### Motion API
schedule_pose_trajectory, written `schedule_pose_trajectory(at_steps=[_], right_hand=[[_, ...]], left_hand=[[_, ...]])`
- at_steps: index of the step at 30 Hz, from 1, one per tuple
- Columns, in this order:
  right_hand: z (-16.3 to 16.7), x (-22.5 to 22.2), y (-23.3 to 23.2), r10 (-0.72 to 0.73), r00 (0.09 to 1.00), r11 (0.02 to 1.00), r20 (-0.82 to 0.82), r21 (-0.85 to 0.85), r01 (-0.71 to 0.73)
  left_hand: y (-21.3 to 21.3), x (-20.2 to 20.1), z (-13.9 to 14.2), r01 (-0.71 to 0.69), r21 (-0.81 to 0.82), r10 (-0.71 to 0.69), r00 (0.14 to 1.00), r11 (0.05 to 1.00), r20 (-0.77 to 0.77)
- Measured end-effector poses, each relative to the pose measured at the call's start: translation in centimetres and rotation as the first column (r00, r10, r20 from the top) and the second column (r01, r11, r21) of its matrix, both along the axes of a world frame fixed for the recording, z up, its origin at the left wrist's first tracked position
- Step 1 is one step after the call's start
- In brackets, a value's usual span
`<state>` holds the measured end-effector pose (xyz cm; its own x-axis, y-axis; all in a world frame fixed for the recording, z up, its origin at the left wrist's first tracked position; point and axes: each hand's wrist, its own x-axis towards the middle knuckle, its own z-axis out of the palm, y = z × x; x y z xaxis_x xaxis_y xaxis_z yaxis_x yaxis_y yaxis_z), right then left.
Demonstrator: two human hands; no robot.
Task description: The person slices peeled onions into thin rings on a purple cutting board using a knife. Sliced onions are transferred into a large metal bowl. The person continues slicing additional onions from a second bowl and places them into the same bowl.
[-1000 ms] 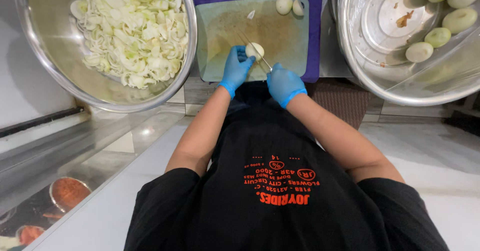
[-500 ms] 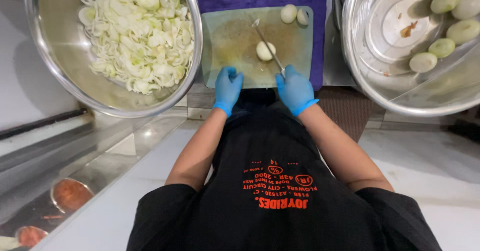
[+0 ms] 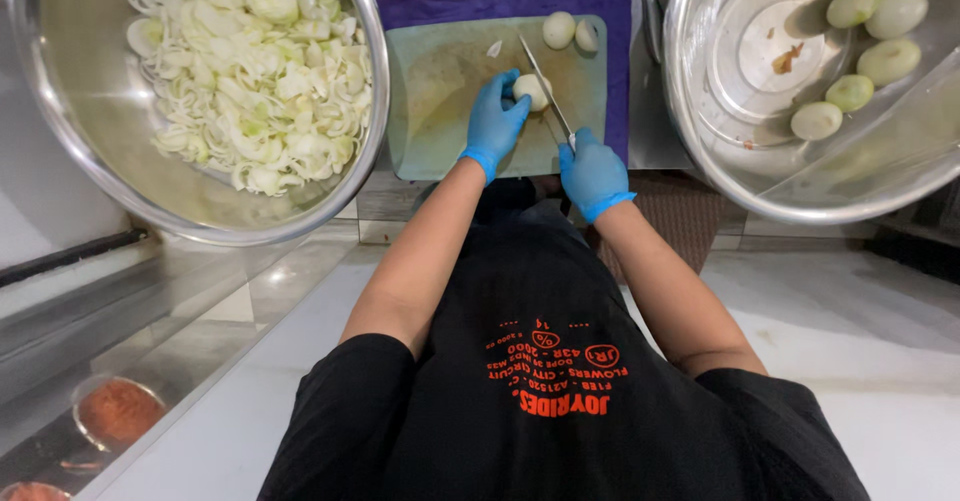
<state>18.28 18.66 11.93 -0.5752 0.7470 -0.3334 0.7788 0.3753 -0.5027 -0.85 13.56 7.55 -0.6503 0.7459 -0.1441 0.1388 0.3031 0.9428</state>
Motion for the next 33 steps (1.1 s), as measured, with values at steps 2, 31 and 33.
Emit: schedule_pose_trajectory(at_steps=[2,31,33], right_hand=[[0.9,0.3,0.4,0.045,0.999,0.999,-0.004,0.015,-0.045],[0.9,-4.4,0.8,0.102,0.976,0.994,0.194,-0.069,-0.09],[-0.3,-4.9,0.9,0.104,0.977,0.994,0.185,-0.055,-0.095]], left_hand=[[0.1,0.2,-0.2,0.012,-0.002,-0.012,0.999,1.0,-0.036],[-0.2,-0.1,0.2,-0.169,-0.03,0.171,0.946,0.985,0.275],[0.0,-0.2,0.2,-0.168,-0.023,0.167,0.941,0.986,0.294]])
